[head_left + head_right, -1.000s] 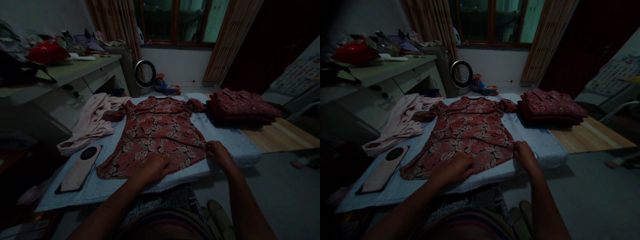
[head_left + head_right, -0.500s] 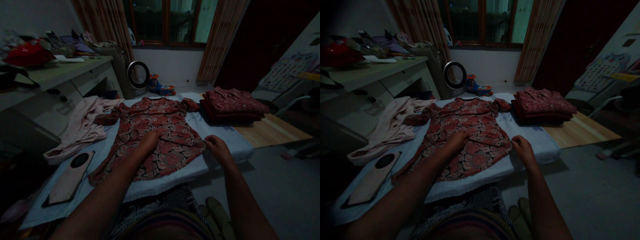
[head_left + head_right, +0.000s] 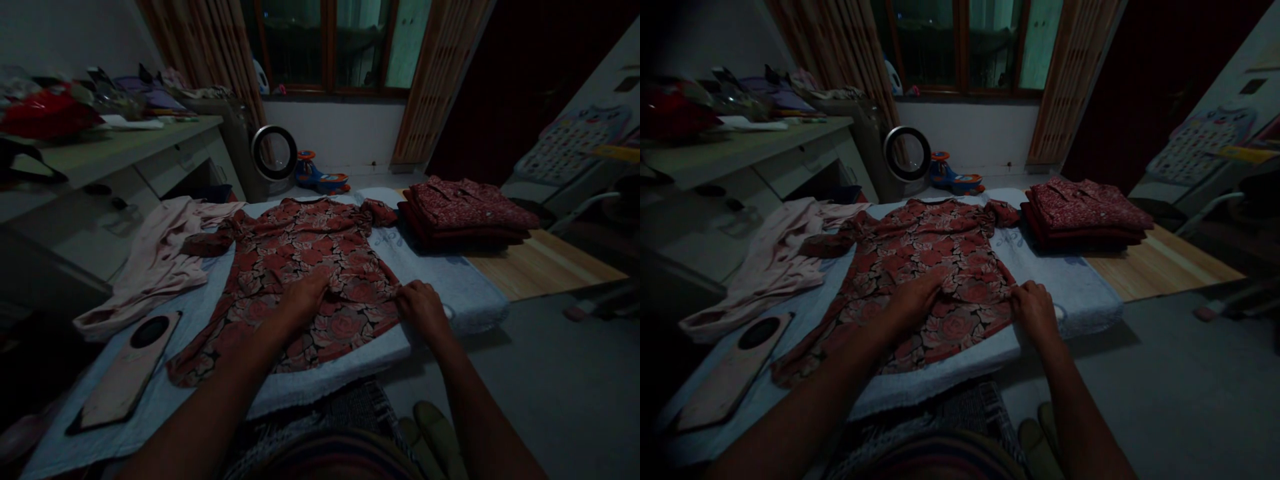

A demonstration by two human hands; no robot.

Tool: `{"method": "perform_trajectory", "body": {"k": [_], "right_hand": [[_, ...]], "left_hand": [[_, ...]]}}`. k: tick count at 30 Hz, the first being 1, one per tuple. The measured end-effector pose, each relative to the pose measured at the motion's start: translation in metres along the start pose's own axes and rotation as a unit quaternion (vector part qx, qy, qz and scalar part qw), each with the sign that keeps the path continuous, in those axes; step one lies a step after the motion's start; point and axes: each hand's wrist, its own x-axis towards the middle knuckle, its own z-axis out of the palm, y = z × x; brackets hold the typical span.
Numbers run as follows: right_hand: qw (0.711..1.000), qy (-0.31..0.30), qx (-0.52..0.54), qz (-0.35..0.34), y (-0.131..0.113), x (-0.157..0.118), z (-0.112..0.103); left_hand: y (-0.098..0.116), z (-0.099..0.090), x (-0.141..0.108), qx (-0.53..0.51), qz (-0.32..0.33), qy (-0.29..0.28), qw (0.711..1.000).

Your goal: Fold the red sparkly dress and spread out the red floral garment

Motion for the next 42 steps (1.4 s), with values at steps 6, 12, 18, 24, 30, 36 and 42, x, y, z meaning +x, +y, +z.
{"method": "perform_trajectory", "body": {"k": [6, 12, 18, 24, 30, 36, 42], "right_hand": [[0.999, -0.013, -0.012, 0.04, 0.011, 0.001, -0.012], [0.985, -0.118, -0.099, 0.073, 0.007, 0.001, -0.031], [0.988, -0.119, -0.078, 0.066, 0.002, 0.038, -0.036], [0.986, -0.133, -0.085, 0.048, -0.013, 0.1, -0.014], [0.988, -0.114, -0.07, 0.078, -0.028, 0.123, 0.012], [0.985, -0.131, -0.018, 0.112, -0.024, 0.133, 0.021], [0.978, -0.153, -0.009, 0.145, -0.022, 0.155, 0.029]], "left_hand": [[0.017, -0.007, -0.024, 0.046, 0.03, -0.043, 0.998], [0.032, -0.01, -0.053, 0.105, 0.035, -0.167, 0.98], [0.019, -0.015, -0.06, 0.121, 0.076, -0.117, 0.983], [-0.002, -0.016, -0.068, 0.147, 0.067, -0.077, 0.984], [-0.013, -0.023, -0.084, 0.121, 0.007, -0.119, 0.985], [-0.02, -0.034, -0.101, -0.016, 0.014, -0.21, 0.978], [-0.077, -0.061, -0.056, -0.083, -0.058, -0.126, 0.987]]}}
